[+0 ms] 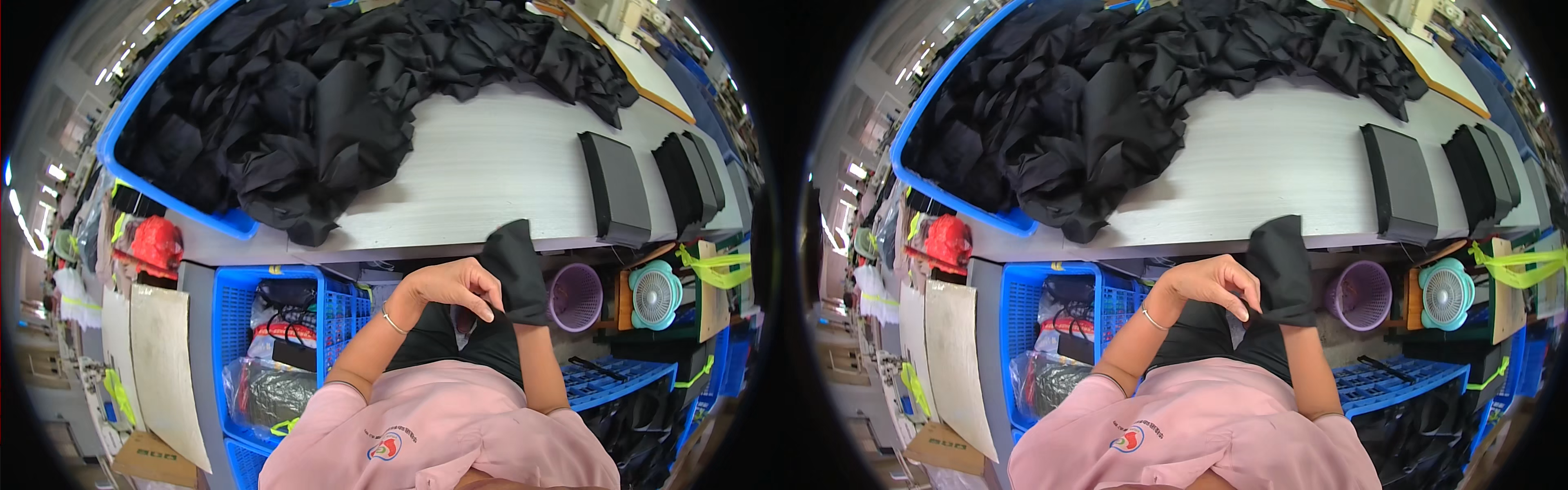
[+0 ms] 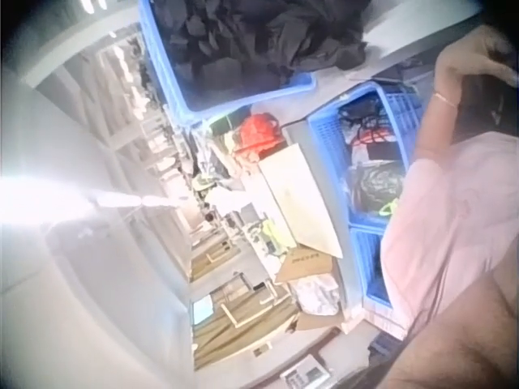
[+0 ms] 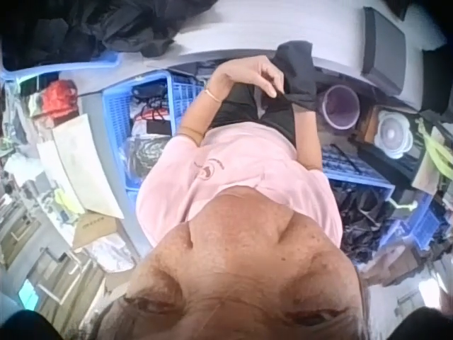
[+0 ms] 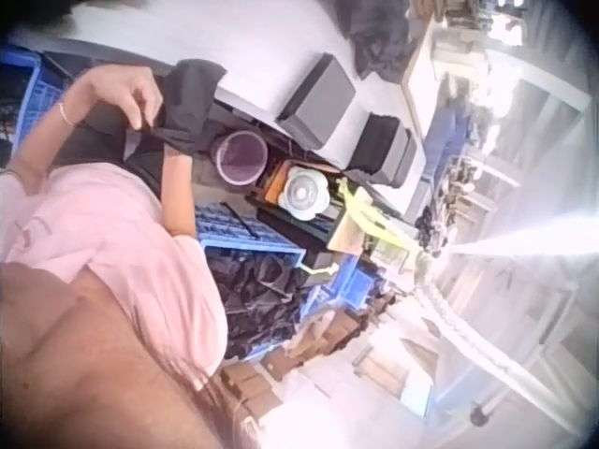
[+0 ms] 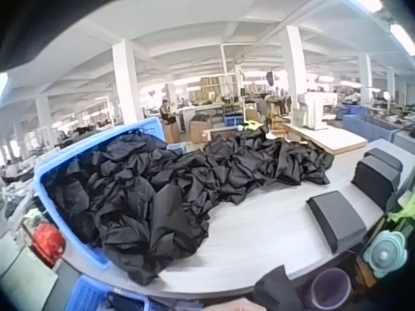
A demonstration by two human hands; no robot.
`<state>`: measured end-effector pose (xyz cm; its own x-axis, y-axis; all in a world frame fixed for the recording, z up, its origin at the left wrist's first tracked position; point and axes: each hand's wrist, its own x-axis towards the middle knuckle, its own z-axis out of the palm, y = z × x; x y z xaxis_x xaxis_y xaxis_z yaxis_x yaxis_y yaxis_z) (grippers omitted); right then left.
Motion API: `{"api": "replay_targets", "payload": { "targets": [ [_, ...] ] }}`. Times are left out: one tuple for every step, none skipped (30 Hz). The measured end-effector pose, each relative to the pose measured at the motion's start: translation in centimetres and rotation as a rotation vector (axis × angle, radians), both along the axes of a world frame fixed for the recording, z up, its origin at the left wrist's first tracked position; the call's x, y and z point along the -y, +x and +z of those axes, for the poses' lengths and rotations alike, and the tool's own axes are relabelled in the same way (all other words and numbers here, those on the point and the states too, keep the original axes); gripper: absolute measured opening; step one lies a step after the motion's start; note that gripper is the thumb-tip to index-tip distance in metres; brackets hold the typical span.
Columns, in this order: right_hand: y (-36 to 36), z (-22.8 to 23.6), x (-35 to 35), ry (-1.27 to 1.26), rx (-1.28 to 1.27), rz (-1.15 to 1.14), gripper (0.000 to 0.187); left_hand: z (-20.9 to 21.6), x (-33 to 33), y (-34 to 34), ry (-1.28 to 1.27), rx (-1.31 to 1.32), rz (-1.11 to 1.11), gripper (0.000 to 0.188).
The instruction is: Manually assembling black fabric components at an industrial workbench.
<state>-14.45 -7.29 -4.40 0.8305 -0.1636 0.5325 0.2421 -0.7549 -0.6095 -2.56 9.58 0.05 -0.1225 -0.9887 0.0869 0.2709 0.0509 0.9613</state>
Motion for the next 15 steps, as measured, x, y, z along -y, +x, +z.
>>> {"api": "replay_targets", "payload": {
  "targets": [
    [-1.1, -0.8, 0.3, 0.0, -0.003, 0.003, 0.031, 0.7, 0.2, -0.2, -0.007, 0.044, 0.014, 0.009],
    [-1.6, -1.7, 0.1, 0.389, -0.03, 0.028, 0.032, 0.4, 0.4, -0.5, -0.006, 0.045, 0.029, 0.009],
    [-2.0, -2.6, -0.2, 0.777, -0.064, 0.053, 0.034, -0.3, 1.1, -1.3, 0.04, -0.068, 0.248, 0.008],
    [-2.1, -2.5, -0.7, 0.779, -0.067, 0.061, 0.034, -0.9, 2.1, -2.0, 0.084, -0.182, 0.462, 0.009],
    [-1.9, -2.0, -1.6, 1.132, -0.034, 0.01, 0.036, -1.0, 3.0, -2.6, 0.052, -0.238, 0.639, 0.014],
    [-1.6, -1.5, -2.6, 1.483, -0.002, -0.048, 0.039, -1.3, 3.8, -2.6, 0.055, -0.236, 0.651, 0.014],
    [-1.2, -0.9, -3.9, 1.621, -0.014, -0.174, 0.041, -1.5, 4.8, -2.5, 0.043, -0.32, 0.793, 0.015],
    [-1.4, 0.0, -4.7, 1.522, 0.081, -0.131, 0.036, -1.7, 5.8, -2.5, 0.033, -0.407, 0.919, 0.015],
    [-2.3, -1.2, -4.6, 1.446, 0.029, -0.133, 0.034, -2.0, 6.7, -2.2, 0.019, -0.412, 0.967, 0.016],
    [-3.3, -2.4, -4.4, 1.371, -0.028, -0.131, 0.032, -2.1, 7.2, -1.6, 0.026, -0.416, 0.96, 0.016],
    [-3.6, -0.8, -5.4, 1.373, -0.035, -0.132, 0.032, -2.2, 7.3, -0.9, 0.02, -0.417, 1.049, 0.016],
    [-4.3, 0.9, -6.6, 1.328, -0.148, -0.044, 0.031, -2.4, 7.4, 0.0, 0.017, -0.419, 1.135, 0.016],
    [-5.3, 2.3, -7.3, 1.279, -0.256, 0.038, 0.03, -2.3, 7.3, 1.2, 0.035, -0.297, 1.227, 0.016],
    [-7.1, 2.6, -7.1, 1.23, -0.569, -0.037, 0.032, -2.0, 6.8, 2.7, 0.054, -0.177, 1.31, 0.017],
    [-8.6, 2.6, -7.7, 1.082, -0.464, 0.09, 0.034, -1.9, 6.1, 4.4, 0.03, -0.193, 1.326, 0.017]
  ]
}}
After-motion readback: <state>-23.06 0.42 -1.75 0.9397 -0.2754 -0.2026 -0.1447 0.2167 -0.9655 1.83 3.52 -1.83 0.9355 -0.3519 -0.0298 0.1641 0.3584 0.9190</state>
